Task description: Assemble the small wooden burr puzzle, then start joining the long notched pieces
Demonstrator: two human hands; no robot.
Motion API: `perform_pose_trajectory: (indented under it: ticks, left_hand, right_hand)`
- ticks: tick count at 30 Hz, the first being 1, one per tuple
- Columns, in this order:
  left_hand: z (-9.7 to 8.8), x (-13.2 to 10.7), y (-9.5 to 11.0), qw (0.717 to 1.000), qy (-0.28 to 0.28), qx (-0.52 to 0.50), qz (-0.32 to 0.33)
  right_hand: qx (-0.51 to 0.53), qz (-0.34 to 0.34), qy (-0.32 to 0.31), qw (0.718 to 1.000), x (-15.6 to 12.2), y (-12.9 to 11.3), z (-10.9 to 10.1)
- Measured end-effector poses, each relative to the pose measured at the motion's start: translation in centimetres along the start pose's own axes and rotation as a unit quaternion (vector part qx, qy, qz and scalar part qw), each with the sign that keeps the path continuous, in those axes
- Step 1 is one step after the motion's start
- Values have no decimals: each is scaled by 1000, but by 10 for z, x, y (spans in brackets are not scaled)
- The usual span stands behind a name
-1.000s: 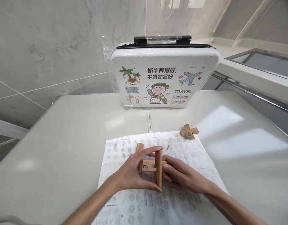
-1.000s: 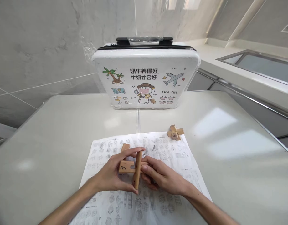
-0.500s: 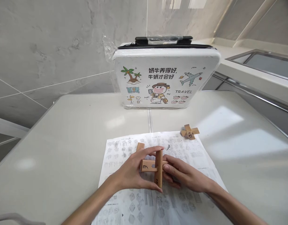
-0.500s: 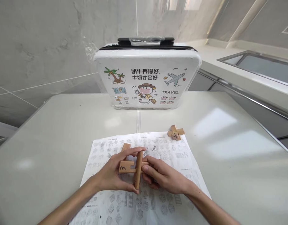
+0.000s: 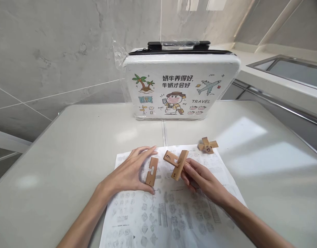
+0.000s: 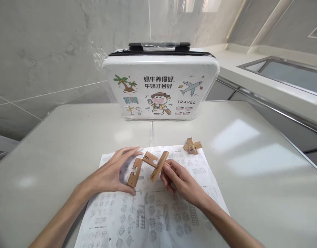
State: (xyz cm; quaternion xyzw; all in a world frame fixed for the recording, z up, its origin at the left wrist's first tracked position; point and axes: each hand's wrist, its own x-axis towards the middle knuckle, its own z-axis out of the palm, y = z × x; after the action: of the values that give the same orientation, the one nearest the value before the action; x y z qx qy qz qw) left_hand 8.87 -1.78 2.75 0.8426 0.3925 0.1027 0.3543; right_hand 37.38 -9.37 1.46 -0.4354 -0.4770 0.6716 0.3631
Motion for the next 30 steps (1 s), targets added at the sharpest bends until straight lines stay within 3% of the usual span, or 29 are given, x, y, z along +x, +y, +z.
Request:
perform_pose_trajectory:
  ticks: [5,8,10,12,14,16,18,20,25,30]
  left_hand:
    - [-4,0,0,1000,15,-9,-1]
    - [-1,3,0,993,84,-79,6]
    - [2,5,1,968,143,-205,9]
    - [5,8,4,900,196,-389,13]
    - [8,11,8,794,223,-565,1]
    - [10,13,11,702,220,-676,-31]
    - [13,15,13,657,204,-723,-65]
    - [17,17,12,664,191,-717,-88]
    - [24,16,18,774,154,-604,-113]
    - [31,10,35,830,110,-539,-99]
  right_hand:
    - [-21,8,15,1000,0,-5,2]
    - [-28,4,18,999,0,-6,3]
    - [-28,2,19,999,0,-4,3]
    - [-33,2,18,999,0,-2,2]
    - [-37,2,15,999,-1,1,1]
    - [-38,-2,13,999,0,3,0]
    - [-39,-9,10,999,0,5,0]
    - [-50,-21,12,998,0,7,0]
    - [-147,-71,74,984,-1,17,1]
    - [-233,-99,123,960,-1,28,2]
